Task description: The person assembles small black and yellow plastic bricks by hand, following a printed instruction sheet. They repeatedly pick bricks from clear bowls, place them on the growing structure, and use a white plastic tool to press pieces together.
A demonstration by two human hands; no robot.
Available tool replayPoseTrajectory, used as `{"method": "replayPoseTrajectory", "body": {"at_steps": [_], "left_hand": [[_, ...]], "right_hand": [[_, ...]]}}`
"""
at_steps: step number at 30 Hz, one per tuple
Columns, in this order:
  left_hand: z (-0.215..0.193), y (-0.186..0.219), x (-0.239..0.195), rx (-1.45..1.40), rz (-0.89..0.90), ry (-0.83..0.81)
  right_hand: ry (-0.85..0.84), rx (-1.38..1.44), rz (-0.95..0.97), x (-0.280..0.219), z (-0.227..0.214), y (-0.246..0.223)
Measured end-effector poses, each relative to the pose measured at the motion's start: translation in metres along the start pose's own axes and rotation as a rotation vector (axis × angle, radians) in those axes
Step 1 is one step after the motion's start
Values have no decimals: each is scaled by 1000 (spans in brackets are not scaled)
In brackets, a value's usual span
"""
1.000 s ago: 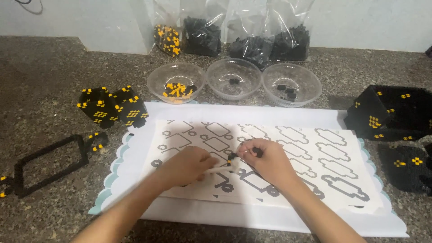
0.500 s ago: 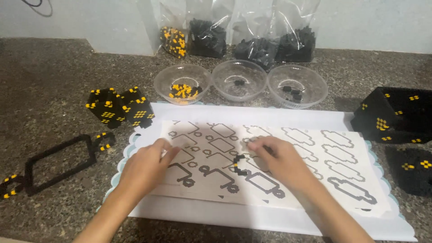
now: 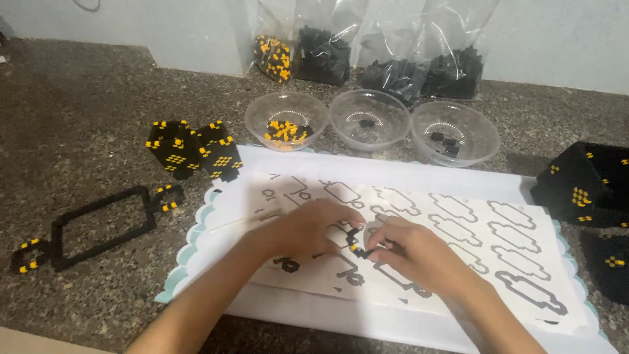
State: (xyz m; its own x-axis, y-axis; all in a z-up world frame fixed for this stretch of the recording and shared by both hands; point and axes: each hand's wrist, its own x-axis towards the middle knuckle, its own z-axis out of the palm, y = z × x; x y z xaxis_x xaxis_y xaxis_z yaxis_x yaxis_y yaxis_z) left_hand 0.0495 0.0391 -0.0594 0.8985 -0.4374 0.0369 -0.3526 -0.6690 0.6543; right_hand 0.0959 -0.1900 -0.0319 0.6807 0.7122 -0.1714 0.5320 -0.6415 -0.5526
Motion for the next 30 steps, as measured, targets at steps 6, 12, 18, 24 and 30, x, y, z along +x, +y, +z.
{"method": "replayPoseTrajectory", "body": {"at_steps": [6,12,18,24,30], "left_hand": [[-42,28,-6,-143,-263,-98],[6,35,-5,-20,274,620],[26,76,-11,288,420,707],[29,57,-11,88,374,570],[31,63,-11,96,331,656]], "right_hand": [[9,125,-64,-1,-3,0],[-38,486,16,-17,-21,-19],[40,849,243,-20,-22,-39],[-112,951,-137,-12,-17,-16],[184,992,396,-14,-17,-46]]}}
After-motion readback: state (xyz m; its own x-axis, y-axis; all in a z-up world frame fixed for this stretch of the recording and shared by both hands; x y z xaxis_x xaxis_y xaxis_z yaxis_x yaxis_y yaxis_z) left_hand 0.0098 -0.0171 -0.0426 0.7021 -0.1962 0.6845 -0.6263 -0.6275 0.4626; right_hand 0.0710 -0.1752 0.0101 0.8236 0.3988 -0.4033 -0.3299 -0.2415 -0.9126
